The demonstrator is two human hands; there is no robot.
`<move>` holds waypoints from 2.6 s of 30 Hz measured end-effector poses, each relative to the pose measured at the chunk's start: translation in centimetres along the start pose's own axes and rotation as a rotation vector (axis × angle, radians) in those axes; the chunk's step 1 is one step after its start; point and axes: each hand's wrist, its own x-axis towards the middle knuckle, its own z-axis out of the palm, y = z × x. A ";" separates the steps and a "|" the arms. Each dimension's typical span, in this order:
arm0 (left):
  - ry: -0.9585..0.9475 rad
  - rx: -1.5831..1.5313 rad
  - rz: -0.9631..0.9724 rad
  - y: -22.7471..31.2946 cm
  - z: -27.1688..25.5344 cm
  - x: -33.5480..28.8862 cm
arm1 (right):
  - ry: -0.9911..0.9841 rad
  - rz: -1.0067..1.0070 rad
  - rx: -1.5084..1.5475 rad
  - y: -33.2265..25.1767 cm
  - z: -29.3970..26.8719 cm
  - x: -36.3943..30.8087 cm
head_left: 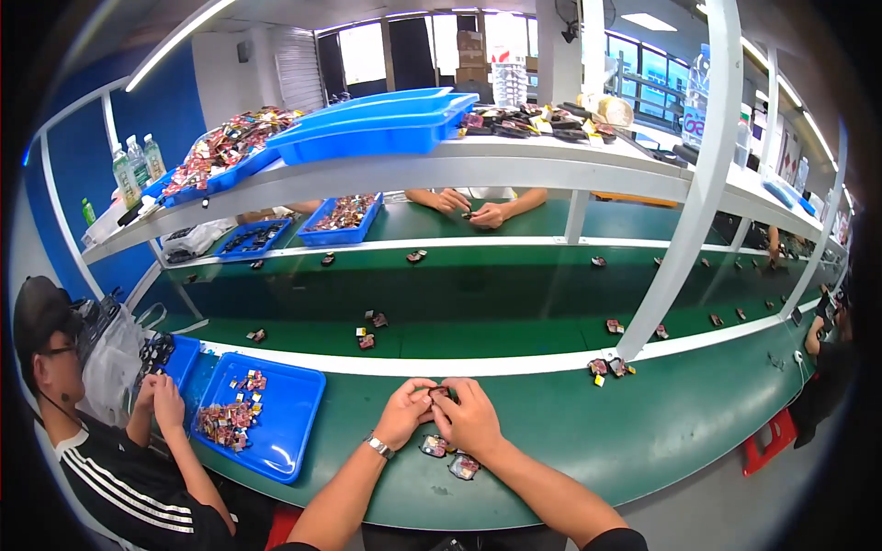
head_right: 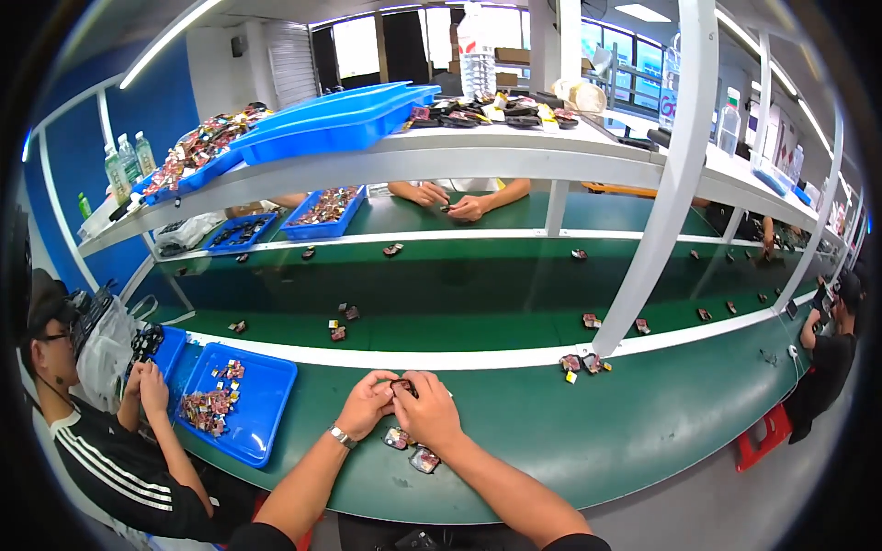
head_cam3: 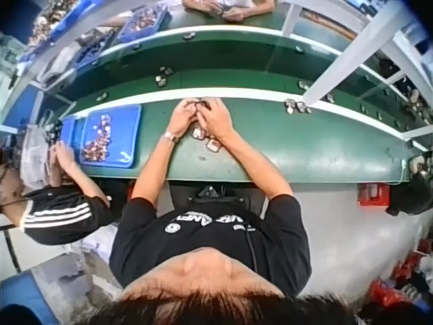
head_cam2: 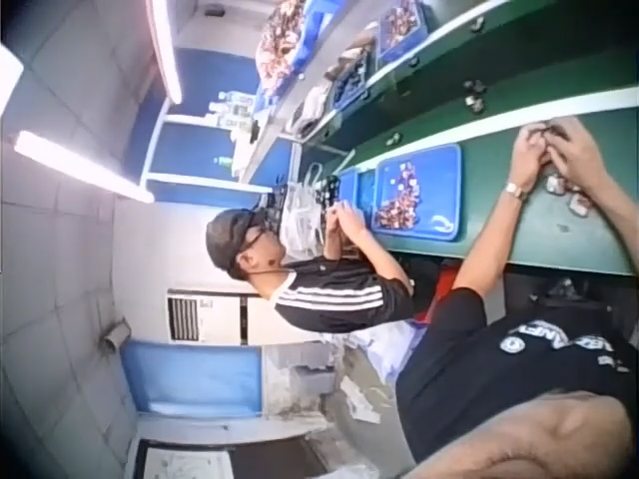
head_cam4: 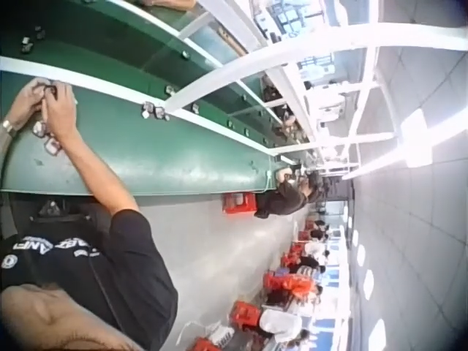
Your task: Assembling small decorative character pins on a factory production line.
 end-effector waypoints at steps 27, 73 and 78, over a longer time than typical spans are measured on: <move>0.484 0.483 0.382 0.5 -1.3 1.2 | -0.256 0.400 -0.039 7.2 14.1 12.8; -0.074 0.108 -0.179 1.2 0.3 -0.1 | -0.297 -0.028 0.310 2.9 -1.8 0.4; -0.160 -0.038 -0.150 1.5 0.1 -0.2 | -0.251 0.069 0.351 2.8 -1.7 0.2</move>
